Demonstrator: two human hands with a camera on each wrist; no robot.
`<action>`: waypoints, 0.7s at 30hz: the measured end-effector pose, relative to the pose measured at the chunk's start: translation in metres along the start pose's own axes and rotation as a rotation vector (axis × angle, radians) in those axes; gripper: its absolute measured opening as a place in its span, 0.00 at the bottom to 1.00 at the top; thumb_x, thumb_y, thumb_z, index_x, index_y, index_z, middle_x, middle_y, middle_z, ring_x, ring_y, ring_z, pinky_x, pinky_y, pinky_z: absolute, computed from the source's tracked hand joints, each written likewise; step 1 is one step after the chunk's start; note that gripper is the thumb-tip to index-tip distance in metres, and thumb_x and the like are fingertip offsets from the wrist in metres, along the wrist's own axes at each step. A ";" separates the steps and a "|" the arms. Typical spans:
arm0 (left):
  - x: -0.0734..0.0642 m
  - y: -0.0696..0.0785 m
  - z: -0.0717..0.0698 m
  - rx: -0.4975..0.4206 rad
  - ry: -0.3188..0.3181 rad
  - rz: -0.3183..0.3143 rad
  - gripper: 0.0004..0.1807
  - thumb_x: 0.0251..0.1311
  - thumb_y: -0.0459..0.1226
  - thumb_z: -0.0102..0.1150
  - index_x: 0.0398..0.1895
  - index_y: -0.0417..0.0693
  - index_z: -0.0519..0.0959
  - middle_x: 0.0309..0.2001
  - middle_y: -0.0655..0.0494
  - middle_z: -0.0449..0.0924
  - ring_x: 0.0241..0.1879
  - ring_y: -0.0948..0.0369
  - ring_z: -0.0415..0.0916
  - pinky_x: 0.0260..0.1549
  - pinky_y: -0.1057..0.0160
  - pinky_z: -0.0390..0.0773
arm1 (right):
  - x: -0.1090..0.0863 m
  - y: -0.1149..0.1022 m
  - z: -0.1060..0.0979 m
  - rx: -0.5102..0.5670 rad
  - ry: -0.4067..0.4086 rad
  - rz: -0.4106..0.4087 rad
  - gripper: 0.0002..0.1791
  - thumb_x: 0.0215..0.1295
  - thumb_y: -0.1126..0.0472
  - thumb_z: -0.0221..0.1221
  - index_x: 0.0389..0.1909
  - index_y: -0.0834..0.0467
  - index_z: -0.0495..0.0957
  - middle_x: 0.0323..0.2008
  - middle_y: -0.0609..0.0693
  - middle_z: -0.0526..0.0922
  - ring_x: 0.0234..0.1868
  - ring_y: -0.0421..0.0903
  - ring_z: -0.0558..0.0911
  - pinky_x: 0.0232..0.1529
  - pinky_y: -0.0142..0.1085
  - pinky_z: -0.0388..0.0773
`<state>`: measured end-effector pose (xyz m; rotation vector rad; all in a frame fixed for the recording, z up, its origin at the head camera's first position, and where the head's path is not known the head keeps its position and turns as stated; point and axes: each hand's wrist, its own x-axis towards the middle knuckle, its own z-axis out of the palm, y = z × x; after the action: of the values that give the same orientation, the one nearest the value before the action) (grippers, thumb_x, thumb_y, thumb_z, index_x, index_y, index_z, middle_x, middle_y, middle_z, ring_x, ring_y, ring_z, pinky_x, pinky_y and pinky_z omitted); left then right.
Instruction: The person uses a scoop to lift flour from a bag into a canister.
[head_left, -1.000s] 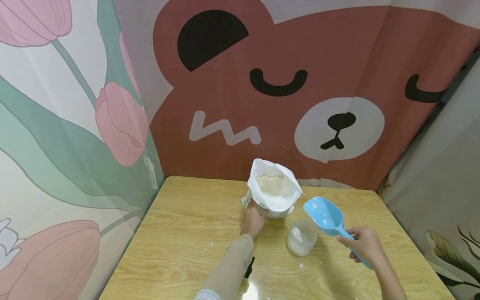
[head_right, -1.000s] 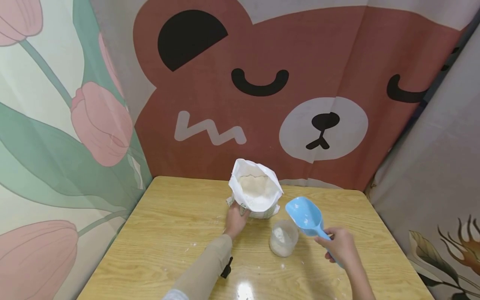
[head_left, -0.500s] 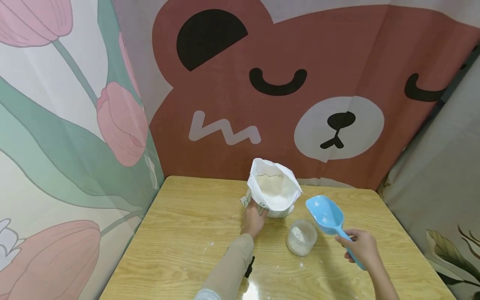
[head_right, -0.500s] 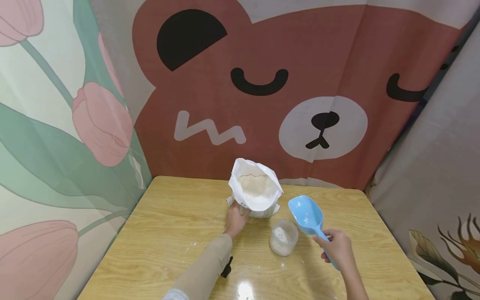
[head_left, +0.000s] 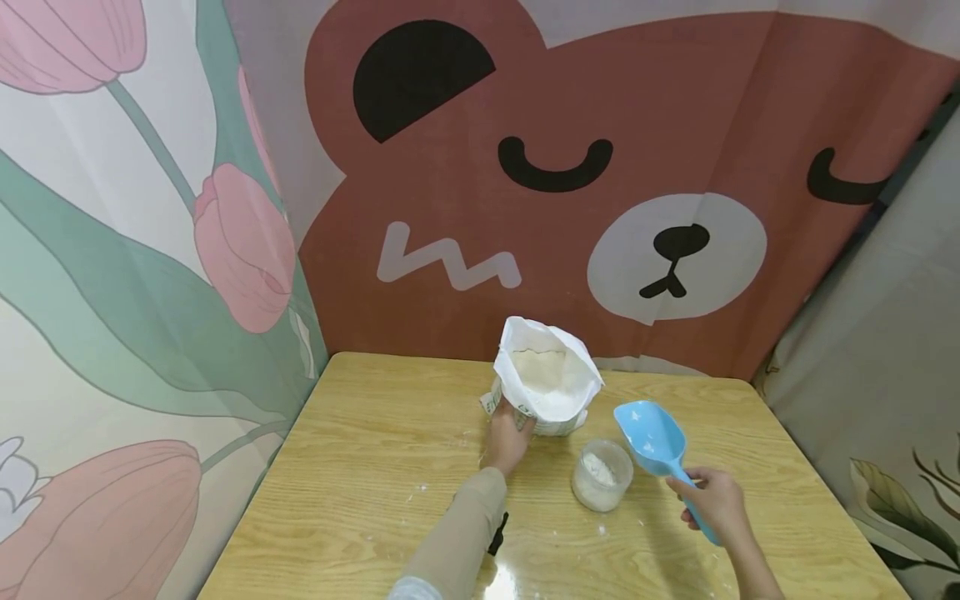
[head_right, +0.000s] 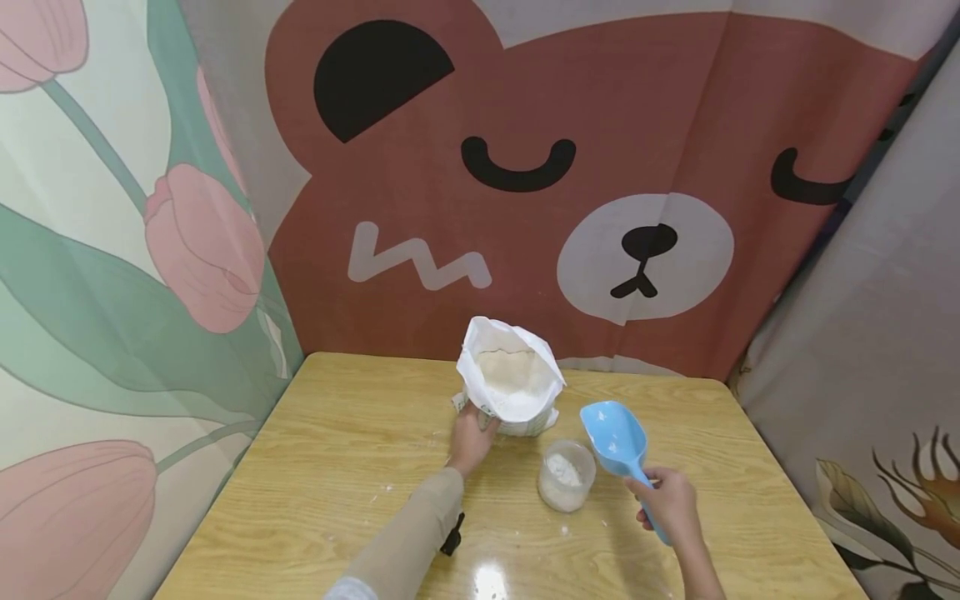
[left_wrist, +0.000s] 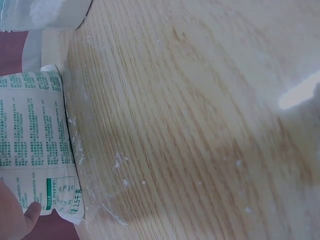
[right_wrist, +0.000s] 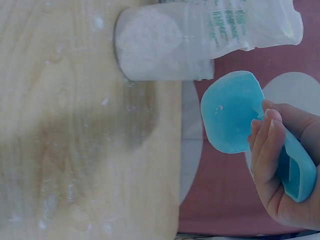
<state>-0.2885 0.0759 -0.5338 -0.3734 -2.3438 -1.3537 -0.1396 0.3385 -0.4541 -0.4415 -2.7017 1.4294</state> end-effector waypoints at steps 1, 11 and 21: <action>0.000 0.000 0.000 0.003 -0.002 -0.001 0.32 0.53 0.37 0.61 0.62 0.50 0.61 0.54 0.51 0.70 0.53 0.56 0.68 0.49 0.59 0.70 | 0.001 0.003 0.001 -0.002 0.003 -0.003 0.25 0.54 0.61 0.61 0.45 0.78 0.70 0.19 0.52 0.75 0.13 0.45 0.76 0.15 0.36 0.76; 0.000 -0.001 0.000 0.009 0.002 0.009 0.33 0.52 0.37 0.62 0.62 0.51 0.61 0.55 0.52 0.70 0.54 0.57 0.67 0.50 0.60 0.69 | 0.009 0.018 0.014 0.031 0.011 0.004 0.21 0.55 0.66 0.58 0.44 0.79 0.69 0.18 0.52 0.75 0.13 0.45 0.76 0.14 0.35 0.76; 0.001 -0.004 0.001 0.008 0.011 0.023 0.32 0.53 0.39 0.61 0.61 0.51 0.61 0.54 0.53 0.70 0.53 0.58 0.68 0.49 0.60 0.70 | 0.014 0.031 0.021 0.037 0.005 0.011 0.20 0.55 0.66 0.57 0.42 0.79 0.69 0.19 0.55 0.76 0.14 0.45 0.76 0.16 0.35 0.76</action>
<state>-0.2912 0.0751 -0.5369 -0.3882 -2.3286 -1.3326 -0.1501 0.3420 -0.4931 -0.4575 -2.6681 1.4766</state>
